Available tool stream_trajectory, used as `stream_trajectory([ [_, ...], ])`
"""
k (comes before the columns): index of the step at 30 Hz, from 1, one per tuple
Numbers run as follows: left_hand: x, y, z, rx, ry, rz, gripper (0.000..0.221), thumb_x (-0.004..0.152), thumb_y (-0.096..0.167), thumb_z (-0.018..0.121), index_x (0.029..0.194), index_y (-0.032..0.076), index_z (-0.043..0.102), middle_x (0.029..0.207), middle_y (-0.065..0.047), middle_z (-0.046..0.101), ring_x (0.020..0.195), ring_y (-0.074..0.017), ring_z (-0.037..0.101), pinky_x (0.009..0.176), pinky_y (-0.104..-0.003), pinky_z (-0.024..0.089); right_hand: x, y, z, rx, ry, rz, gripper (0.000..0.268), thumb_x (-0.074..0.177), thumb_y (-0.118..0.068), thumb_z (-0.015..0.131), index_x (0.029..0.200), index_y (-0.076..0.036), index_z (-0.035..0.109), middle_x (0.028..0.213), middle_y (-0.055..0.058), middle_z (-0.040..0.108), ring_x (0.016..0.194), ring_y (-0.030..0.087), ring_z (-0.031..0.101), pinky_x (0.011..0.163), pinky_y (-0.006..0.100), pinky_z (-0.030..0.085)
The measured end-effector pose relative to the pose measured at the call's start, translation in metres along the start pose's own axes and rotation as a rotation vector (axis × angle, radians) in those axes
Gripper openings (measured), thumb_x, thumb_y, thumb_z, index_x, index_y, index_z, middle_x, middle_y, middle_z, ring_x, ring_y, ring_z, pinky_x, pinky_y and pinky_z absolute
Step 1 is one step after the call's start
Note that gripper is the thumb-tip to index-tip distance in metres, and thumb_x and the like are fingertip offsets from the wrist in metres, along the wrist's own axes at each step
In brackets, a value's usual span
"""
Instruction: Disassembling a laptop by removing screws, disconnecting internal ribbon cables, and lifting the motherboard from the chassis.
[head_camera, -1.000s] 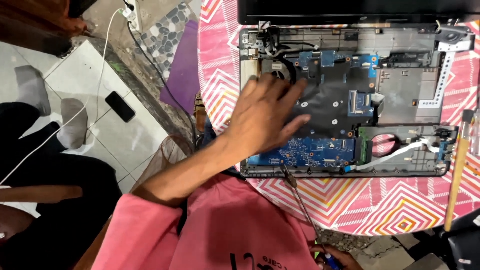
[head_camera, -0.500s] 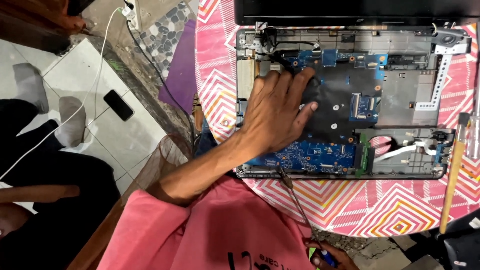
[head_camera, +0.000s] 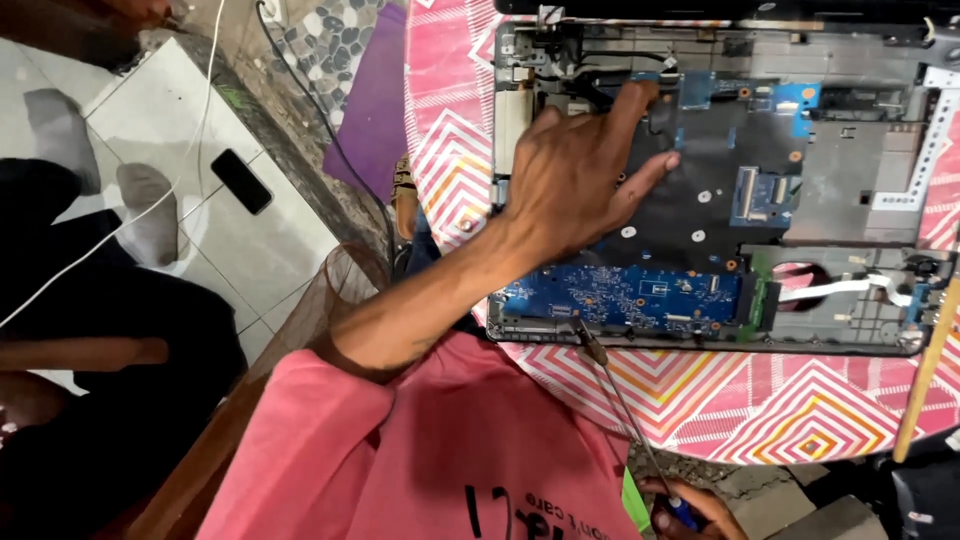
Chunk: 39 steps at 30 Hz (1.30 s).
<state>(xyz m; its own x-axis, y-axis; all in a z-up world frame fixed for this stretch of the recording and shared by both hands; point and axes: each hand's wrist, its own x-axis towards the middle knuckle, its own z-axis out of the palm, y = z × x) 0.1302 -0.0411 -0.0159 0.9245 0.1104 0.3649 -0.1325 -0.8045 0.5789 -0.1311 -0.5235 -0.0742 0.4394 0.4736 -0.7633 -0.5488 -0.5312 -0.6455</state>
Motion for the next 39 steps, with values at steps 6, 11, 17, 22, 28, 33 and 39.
stream_trajectory([
  [6, 0.001, 0.004, 0.001, -0.03, 0.018, -0.053, 0.048, 0.1, 0.053, 0.05, 0.125, 0.012, 0.046, 0.051, 0.007, 0.056, 0.048, -0.0165, 0.058, 0.071, -0.034, 0.043, -0.002, -0.053, 0.004, 0.109, -0.026, 0.135, 0.041, 0.086, -0.006, 0.067, 0.126, 0.005, 0.073, 0.068, 0.014, 0.077, 0.056, 0.017, 0.065, 0.055, 0.031, 0.049],
  [11, 0.002, 0.012, -0.006, -0.115, -0.061, -0.171, 0.052, 0.095, 0.06, 0.048, 0.124, 0.018, 0.045, 0.051, 0.01, 0.056, 0.045, -0.0138, 0.055, 0.076, -0.037, 0.045, -0.006, -0.038, 0.001, -0.031, 0.102, 0.143, 0.04, 0.081, -0.012, 0.074, 0.118, 0.0, 0.082, 0.063, 0.011, 0.08, 0.056, 0.017, 0.069, 0.059, 0.029, 0.049],
  [17, -0.002, 0.02, -0.01, -0.108, 0.014, -0.136, 0.049, 0.097, 0.05, 0.055, 0.129, 0.014, 0.047, 0.073, 0.002, 0.071, 0.07, -0.0183, 0.07, 0.081, -0.036, 0.044, -0.005, -0.016, -0.004, 0.117, 0.101, 0.024, 0.04, 0.082, 0.0, 0.069, 0.118, 0.015, 0.074, 0.077, 0.017, 0.082, 0.058, 0.015, 0.063, 0.058, 0.029, 0.048],
  [22, 0.002, 0.027, -0.013, -0.16, 0.031, -0.184, 0.041, 0.095, 0.044, 0.059, 0.122, 0.016, 0.047, 0.061, 0.003, 0.063, 0.058, -0.0186, 0.063, 0.075, -0.036, 0.039, 0.004, -0.012, -0.025, -0.276, 0.077, 0.129, 0.041, 0.077, -0.018, 0.079, 0.116, -0.008, 0.084, 0.071, 0.004, 0.085, 0.076, 0.012, 0.079, 0.078, 0.024, 0.053],
  [28, 0.001, 0.028, -0.017, -0.047, -0.042, -0.077, 0.049, 0.1, 0.052, 0.049, 0.131, 0.013, 0.044, 0.062, 0.003, 0.065, 0.058, -0.0224, 0.065, 0.075, -0.04, 0.046, 0.0, -0.029, -0.02, -0.086, 0.108, 0.14, 0.039, 0.079, -0.004, 0.077, 0.117, 0.001, 0.085, 0.063, 0.01, 0.076, 0.059, 0.017, 0.067, 0.064, 0.027, 0.047],
  [33, 0.009, 0.021, -0.019, -0.135, 0.017, -0.105, 0.043, 0.095, 0.048, 0.06, 0.123, 0.018, 0.047, 0.066, 0.002, 0.068, 0.059, -0.0232, 0.066, 0.077, -0.039, 0.045, -0.015, 0.029, -0.059, -0.315, 0.076, 0.084, 0.048, 0.072, -0.003, 0.079, 0.118, -0.016, 0.084, 0.078, 0.001, 0.082, 0.065, 0.009, 0.071, 0.068, 0.022, 0.051],
  [39, 0.009, 0.026, -0.027, -0.253, 0.013, -0.133, 0.046, 0.092, 0.043, 0.071, 0.123, 0.018, 0.047, 0.061, 0.006, 0.059, 0.051, -0.0152, 0.055, 0.072, -0.032, 0.042, -0.054, 0.038, -0.1, -0.491, -0.128, 0.45, 0.046, 0.084, -0.036, 0.072, 0.13, -0.034, 0.073, 0.113, -0.009, 0.075, 0.102, 0.006, 0.063, 0.093, 0.024, 0.045],
])
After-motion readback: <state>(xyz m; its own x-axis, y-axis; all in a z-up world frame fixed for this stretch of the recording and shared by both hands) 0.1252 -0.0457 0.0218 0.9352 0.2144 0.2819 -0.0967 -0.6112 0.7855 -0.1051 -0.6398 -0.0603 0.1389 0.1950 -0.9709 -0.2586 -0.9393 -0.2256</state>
